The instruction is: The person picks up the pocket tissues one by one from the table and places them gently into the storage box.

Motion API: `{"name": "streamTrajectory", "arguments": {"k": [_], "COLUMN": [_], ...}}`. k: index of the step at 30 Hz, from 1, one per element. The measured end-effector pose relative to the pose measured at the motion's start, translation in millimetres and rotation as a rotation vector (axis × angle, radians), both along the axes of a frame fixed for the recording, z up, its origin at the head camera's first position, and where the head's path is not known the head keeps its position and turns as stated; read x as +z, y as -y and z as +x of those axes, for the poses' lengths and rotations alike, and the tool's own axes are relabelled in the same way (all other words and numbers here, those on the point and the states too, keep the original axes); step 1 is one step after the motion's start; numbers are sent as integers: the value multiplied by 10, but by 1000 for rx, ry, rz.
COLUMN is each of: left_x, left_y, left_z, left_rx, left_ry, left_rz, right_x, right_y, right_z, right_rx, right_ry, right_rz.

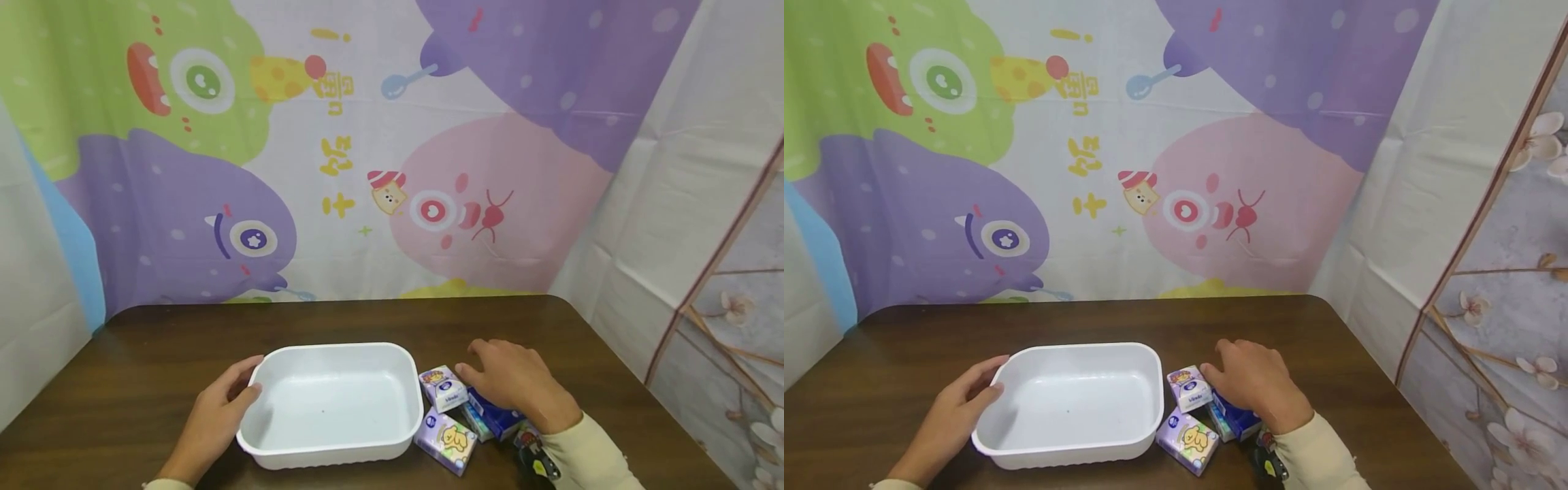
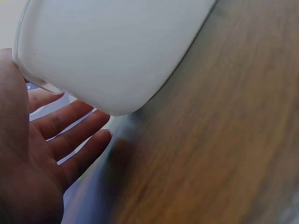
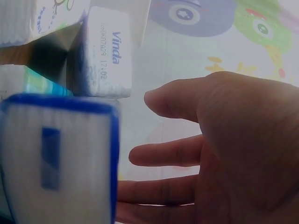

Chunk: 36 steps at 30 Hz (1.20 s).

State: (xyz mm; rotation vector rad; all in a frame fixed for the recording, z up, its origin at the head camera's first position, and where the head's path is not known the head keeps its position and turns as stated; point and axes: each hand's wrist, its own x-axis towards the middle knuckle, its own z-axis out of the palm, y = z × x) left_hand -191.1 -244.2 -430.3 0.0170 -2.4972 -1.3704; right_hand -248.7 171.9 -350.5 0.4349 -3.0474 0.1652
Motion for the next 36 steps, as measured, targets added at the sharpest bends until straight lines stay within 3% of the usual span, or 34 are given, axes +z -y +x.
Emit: {"name": "streamTrajectory", "arguments": {"k": [6, 14, 36], "left_x": [22, 24, 0], "left_y": [-17, -29, 5], "left_z": [-11, -19, -14], "left_rx": [-8, -12, -22], "left_ry": [13, 24, 27], "left_rz": [6, 22, 31], "right_x": [6, 5, 1], "right_y": [-24, -30, 40], "right_z": [10, 19, 38], "right_rx": [13, 0, 29], "right_ry": [17, 125, 143], "right_rz": [7, 25, 11]}}
